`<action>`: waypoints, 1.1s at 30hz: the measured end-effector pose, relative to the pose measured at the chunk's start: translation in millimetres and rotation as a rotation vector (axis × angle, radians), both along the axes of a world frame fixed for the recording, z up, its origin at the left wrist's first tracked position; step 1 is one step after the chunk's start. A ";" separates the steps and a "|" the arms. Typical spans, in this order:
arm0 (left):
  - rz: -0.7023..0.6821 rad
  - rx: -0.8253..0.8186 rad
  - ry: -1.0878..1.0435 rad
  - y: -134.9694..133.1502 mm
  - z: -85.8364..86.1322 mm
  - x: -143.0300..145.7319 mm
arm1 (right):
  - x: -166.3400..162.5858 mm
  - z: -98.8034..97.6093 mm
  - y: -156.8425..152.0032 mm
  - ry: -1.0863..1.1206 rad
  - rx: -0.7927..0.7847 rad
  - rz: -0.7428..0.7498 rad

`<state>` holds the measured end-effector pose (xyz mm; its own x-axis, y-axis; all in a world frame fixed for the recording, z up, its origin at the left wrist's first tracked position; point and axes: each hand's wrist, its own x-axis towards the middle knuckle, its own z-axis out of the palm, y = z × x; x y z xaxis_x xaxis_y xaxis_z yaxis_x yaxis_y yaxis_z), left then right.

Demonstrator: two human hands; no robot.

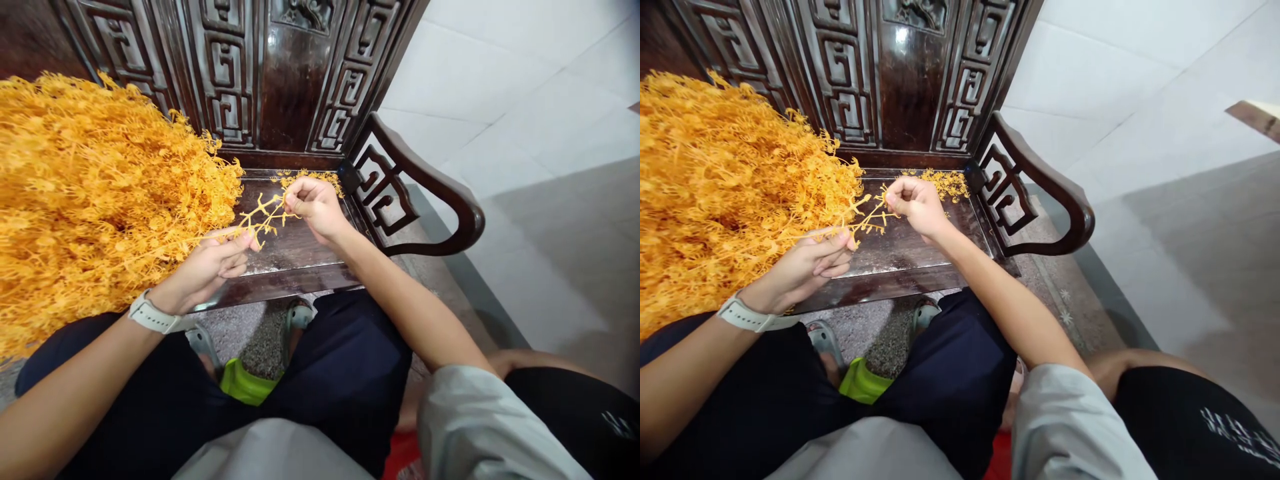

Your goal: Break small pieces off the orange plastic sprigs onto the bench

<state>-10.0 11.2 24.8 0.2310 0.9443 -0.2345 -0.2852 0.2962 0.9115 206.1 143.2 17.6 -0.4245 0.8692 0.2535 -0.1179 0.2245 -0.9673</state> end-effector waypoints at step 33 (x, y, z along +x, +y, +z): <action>0.120 -0.197 -0.016 -1.7 -24.0 -8.6 | 73.9 -45.1 22.7 -0.363 -0.473 0.121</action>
